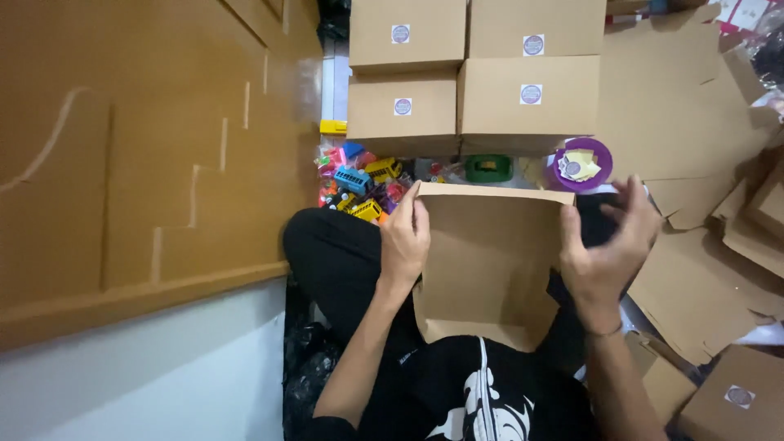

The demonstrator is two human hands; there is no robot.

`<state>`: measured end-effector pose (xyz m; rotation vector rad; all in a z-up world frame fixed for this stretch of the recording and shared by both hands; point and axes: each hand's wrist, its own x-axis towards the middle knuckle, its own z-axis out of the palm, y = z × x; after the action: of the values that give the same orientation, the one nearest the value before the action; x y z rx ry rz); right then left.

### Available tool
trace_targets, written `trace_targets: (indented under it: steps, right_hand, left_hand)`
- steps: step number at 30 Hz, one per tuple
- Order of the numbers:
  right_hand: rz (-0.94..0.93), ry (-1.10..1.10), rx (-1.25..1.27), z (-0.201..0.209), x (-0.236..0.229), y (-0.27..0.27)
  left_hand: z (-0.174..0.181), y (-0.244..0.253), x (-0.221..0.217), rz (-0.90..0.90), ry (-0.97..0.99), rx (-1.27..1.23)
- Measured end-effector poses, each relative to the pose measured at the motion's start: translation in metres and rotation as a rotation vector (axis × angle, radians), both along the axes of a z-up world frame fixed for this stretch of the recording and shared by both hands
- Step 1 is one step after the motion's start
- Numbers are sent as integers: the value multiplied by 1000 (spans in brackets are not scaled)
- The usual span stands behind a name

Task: Assembling a cardboard box by folding pre-cut flaps into a 3D structure

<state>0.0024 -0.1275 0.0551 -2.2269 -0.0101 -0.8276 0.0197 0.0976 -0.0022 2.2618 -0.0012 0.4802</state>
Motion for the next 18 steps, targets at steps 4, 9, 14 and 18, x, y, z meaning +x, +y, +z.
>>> trace_targets:
  steps: [4, 9, 14, 18]
  right_hand:
    - [248, 307, 94, -13, 11, -8]
    - [215, 344, 65, -24, 18, -7]
    - [220, 431, 20, -21, 20, -9]
    - [230, 440, 9, -46, 20, -23]
  left_hand:
    - [10, -8, 7, -52, 114, -195]
    - [2, -12, 19, -170, 145, -391]
    - [-14, -14, 25, -136, 88, -293]
    - [-10, -10, 33, -151, 121, -353]
